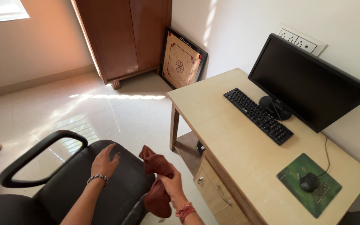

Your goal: The person wipes a computer keyboard, monitor, and desk surface with a cloth, then cleans the seat and armrests of an office chair. The person also moves a metal cup to a nearby cabinet during the cleaning process.

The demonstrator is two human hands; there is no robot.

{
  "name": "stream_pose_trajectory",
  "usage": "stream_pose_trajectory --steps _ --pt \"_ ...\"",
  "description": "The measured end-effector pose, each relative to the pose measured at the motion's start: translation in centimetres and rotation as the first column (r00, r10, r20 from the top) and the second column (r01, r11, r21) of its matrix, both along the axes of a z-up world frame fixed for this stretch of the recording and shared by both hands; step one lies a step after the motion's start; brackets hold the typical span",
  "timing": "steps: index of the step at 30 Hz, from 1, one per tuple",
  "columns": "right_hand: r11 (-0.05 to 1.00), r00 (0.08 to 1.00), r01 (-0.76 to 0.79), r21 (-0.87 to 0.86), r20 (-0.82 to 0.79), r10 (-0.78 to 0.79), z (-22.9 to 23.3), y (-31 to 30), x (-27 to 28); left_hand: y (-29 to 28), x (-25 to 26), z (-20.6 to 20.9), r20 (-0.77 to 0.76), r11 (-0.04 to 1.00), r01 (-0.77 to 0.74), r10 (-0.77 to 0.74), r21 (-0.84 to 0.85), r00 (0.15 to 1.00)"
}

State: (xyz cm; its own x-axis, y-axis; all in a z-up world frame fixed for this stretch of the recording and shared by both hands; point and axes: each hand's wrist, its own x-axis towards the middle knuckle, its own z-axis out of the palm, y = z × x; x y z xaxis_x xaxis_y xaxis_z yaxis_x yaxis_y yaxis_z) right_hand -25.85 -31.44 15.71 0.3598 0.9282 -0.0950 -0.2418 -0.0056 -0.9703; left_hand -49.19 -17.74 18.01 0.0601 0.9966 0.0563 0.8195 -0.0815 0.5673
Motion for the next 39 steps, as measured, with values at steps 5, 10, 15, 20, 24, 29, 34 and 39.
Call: stream_pose_trajectory --steps 5,10,15,20,24,29,34,39 --pt "0.991 0.996 0.087 -0.101 0.007 -0.086 -1.2 0.7 -3.2 4.5 -4.6 0.4 -0.305 0.986 0.149 -0.165 -0.074 0.938" --pt "0.988 0.995 0.087 -0.124 0.055 -0.081 -2.1 1.1 -9.1 7.2 -11.1 2.7 -0.507 0.951 0.160 -0.279 -0.266 0.816" --pt "0.971 0.985 0.125 -0.202 0.145 -0.096 -4.4 0.4 -13.5 7.6 -18.9 4.6 -0.698 0.909 0.128 -0.389 -0.396 0.601" --pt "0.969 0.966 0.150 -0.198 0.237 -0.101 -7.3 -0.5 -15.6 8.4 -25.9 4.5 -0.859 0.917 -0.025 -0.363 -0.398 0.361" --pt "0.954 0.963 0.135 -0.269 0.262 -0.062 -8.1 -1.1 -17.2 9.0 -31.4 4.8 -0.920 0.910 -0.272 -0.221 -0.314 0.324" --pt "0.964 0.950 0.111 -0.240 0.312 -0.031 -6.9 -1.5 -18.8 7.8 -36.6 4.9 -0.924 0.816 -0.514 -0.061 -0.264 0.378" --pt "0.961 0.964 0.063 -0.268 0.267 0.011 -5.2 -1.5 -20.6 9.3 -39.8 5.1 -0.941 0.803 -0.581 0.081 -0.134 0.329" --pt "0.966 0.973 0.048 -0.254 0.232 0.013 -4.7 -1.4 -21.4 11.6 -42.9 5.2 -0.902 0.791 -0.552 0.002 -0.263 0.433"
